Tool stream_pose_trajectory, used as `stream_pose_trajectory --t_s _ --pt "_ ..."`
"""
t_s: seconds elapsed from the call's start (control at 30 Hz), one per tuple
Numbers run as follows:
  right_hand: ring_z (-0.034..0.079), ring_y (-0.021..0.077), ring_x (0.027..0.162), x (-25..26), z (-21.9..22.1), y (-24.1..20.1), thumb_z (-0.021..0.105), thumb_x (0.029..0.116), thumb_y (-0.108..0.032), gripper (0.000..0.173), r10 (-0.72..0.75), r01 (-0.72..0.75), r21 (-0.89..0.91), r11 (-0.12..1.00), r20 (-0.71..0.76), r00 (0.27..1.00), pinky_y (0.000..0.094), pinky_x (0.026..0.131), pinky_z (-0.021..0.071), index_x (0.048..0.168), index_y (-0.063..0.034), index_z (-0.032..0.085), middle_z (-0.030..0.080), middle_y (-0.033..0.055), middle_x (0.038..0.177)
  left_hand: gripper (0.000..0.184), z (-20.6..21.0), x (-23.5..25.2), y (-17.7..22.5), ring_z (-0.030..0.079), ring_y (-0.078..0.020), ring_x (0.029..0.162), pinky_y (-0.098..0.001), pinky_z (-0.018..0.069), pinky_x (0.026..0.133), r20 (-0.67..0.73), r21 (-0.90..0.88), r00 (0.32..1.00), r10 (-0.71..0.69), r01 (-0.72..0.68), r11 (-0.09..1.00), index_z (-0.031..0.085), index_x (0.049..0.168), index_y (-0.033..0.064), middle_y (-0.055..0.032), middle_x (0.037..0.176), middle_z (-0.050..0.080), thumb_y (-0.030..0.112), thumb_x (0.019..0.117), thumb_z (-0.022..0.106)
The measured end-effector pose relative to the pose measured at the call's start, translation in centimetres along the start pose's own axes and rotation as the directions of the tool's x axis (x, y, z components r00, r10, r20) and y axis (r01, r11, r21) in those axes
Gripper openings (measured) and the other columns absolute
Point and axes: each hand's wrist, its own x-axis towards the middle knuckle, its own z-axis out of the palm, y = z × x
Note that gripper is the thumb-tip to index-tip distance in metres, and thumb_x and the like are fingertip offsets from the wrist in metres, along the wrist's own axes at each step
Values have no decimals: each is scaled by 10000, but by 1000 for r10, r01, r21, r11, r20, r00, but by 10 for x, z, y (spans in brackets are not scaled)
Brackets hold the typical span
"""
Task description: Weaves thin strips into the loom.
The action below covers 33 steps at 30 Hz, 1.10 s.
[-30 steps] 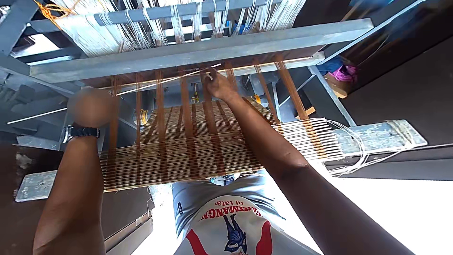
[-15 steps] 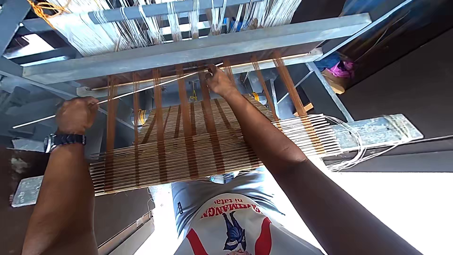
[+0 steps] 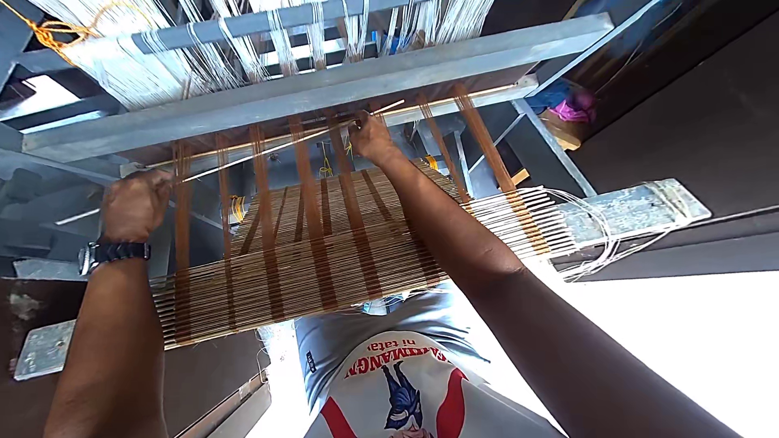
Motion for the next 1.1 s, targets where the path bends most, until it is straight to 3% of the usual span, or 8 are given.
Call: stream_pose_trajectory --t_s 0.17,0.6,0.7,0.77,0.8,0.9,0.97,1.1 --pt "681 353 1133 -2 -9 -1 492 1060 -243 412 42 -42 14 999 -37 998 556 955 545 1407 -26 541 659 225 1270 232 3 -8 -18 616 -557 1155 -775 465 905 -11 59 997 -78 78 995 717 1185 64 -299 1191 675 188 1062 564" --pt "739 297 1006 1 -18 9 508 1069 -281 507 69 -85 225 971 78 995 477 832 636 1514 -52 428 636 206 1321 246 8 2 1 642 -530 1118 -757 474 901 -18 55 1000 -22 23 998 724 1208 96 -262 1175 695 213 1077 553" --pt "764 254 873 -11 -32 11 486 1088 -239 395 13 -27 318 948 46 999 410 761 663 1429 -47 537 685 189 1191 238 9 3 2 647 -523 1111 -755 472 913 -17 57 1000 -2 3 998 725 1200 87 -262 1165 697 202 1073 559" --pt "752 219 906 -20 -46 13 471 1079 -206 325 -26 40 156 987 -93 995 410 806 635 1313 -62 644 729 136 1114 235 8 1 4 631 -550 1120 -777 455 917 -9 34 1000 7 -6 999 720 1210 62 -291 1182 682 172 1065 571" --pt "714 260 1035 -23 -53 13 486 1058 -191 315 -25 31 35 999 -157 987 474 902 568 1285 -81 673 726 136 1151 236 8 1 4 627 -559 1122 -783 452 914 -6 28 1000 15 -15 999 717 1215 53 -299 1189 677 161 1063 572" --pt "631 379 1244 -21 -57 20 500 1027 -200 435 66 -106 -249 963 -164 984 602 976 523 1455 -142 554 654 184 1338 232 11 3 0 642 -541 1108 -769 468 903 -9 44 999 42 -41 998 716 1210 63 -276 1172 690 172 1063 573" --pt "622 407 1250 -14 -53 27 530 998 -179 576 89 -116 -309 944 -100 991 625 958 530 1564 -145 426 599 214 1409 224 12 5 -3 639 -550 1102 -779 461 894 -12 38 999 47 -47 998 717 1197 59 -282 1163 691 169 1063 575" --pt "643 399 1213 -6 -47 34 574 987 -216 503 75 -99 -333 938 -85 994 623 929 537 1469 -87 509 647 216 1320 222 11 2 -8 645 -551 1092 -777 460 894 -30 16 997 72 -71 997 716 1192 50 -283 1157 694 170 1061 583"
